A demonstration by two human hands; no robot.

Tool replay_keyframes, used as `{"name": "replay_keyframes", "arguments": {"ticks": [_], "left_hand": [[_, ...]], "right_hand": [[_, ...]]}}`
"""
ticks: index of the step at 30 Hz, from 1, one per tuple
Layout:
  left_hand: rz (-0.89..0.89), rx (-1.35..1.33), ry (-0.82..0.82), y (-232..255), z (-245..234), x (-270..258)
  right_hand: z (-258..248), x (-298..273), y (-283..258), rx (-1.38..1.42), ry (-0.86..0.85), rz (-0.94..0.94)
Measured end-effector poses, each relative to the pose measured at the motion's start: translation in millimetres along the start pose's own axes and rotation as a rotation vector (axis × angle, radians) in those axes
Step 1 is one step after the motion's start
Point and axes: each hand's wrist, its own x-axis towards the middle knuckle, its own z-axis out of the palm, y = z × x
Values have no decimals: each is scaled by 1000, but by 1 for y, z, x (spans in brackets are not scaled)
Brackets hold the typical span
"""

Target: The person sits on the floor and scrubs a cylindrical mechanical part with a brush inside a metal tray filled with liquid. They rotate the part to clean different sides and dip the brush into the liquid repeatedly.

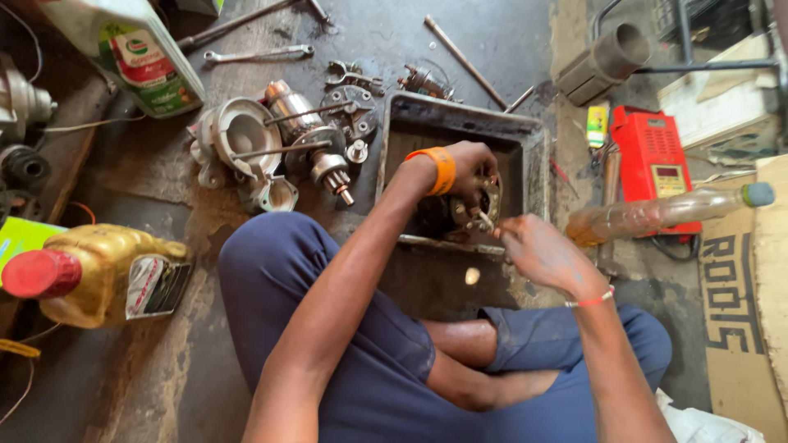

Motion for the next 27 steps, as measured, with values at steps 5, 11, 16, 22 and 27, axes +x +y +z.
{"name": "replay_keyframes", "arguments": {"ticks": [5, 11, 16, 22, 27], "left_hand": [[53, 55, 23, -2, -10, 1], [6, 76, -2, 1, -6, 3], [43, 110, 16, 8, -3, 6], [-68, -14, -47, -5, -11, -5], [-149, -162, -99, -17, -3, 11]], "right_hand": [[-3, 13, -8, -64, 172, -449], [3, 0, 2, 6, 31, -77], [5, 8, 3, -40, 216, -424], [-3, 3, 55, 15, 72, -144], [7, 44, 125, -224, 312, -359]]}}
